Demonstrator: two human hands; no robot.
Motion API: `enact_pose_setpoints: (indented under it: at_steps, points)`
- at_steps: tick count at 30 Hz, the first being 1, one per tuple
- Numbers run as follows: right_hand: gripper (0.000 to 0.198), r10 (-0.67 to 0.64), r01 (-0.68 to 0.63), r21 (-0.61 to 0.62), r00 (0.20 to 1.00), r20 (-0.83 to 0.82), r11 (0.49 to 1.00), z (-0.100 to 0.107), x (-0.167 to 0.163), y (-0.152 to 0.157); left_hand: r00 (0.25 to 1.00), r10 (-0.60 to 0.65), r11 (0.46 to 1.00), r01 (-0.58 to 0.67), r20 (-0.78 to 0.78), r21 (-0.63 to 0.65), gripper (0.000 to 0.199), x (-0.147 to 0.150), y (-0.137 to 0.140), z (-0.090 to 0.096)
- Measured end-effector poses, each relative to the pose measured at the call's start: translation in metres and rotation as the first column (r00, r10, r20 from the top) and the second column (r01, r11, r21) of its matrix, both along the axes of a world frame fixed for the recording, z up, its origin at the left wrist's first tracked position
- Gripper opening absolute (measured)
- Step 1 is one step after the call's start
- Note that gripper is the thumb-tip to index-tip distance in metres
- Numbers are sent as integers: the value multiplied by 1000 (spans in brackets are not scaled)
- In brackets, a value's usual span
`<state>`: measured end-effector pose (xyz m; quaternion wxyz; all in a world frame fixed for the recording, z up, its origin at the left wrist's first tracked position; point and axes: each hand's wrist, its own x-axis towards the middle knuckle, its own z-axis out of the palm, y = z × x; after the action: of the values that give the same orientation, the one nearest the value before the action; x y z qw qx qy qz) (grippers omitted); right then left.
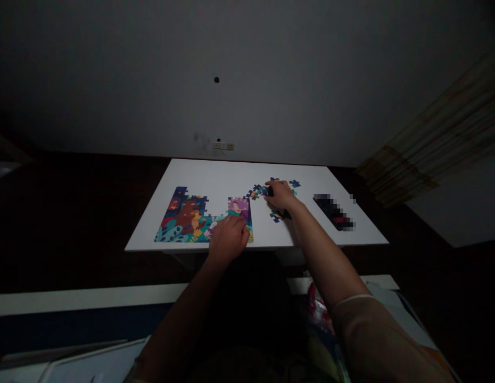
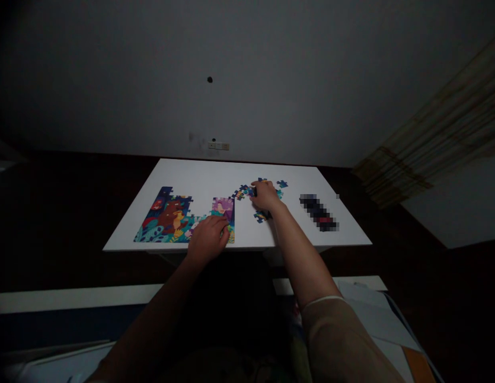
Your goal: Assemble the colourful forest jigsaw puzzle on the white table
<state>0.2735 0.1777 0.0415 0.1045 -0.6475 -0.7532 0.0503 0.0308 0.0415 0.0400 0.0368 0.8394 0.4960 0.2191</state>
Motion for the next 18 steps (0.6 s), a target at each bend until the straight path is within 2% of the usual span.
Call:
enact_pose_setpoints:
  at_steps: [2,4,7,10,13,16,18]
  points:
    - [53,6,-2,48,997,-83,999,0,0,-3,1000,7,1000,-7,-2,-10,24,0,-1,2]
    - [48,37,-17,85,970,-242,996,3,-3,-7,1000,17,1000,-17,-2,-19,25,0,-2,3]
    - [53,90,-62,71,852,-515,996,12,-15,-13,1000,21,999,-21,-3,-31,26,-1,-3,4]
    - [59,116,-122,37,738,-664,992,25,-34,-13,1000,20,999,-20,-2,-42,26,-2,-3,4]
    - [50,170,-221,22,681,-712,975,38,-57,-5,1000,19,999,-18,4,-41,26,-4,-4,4]
    - [28,309,-384,14,722,-619,923,51,-81,8,1000,7,999,-6,5,-46,23,-5,-3,4]
    - [20,417,-497,-32,760,-498,867,58,-97,16,1000,-3,999,3,8,-49,22,-6,-3,3]
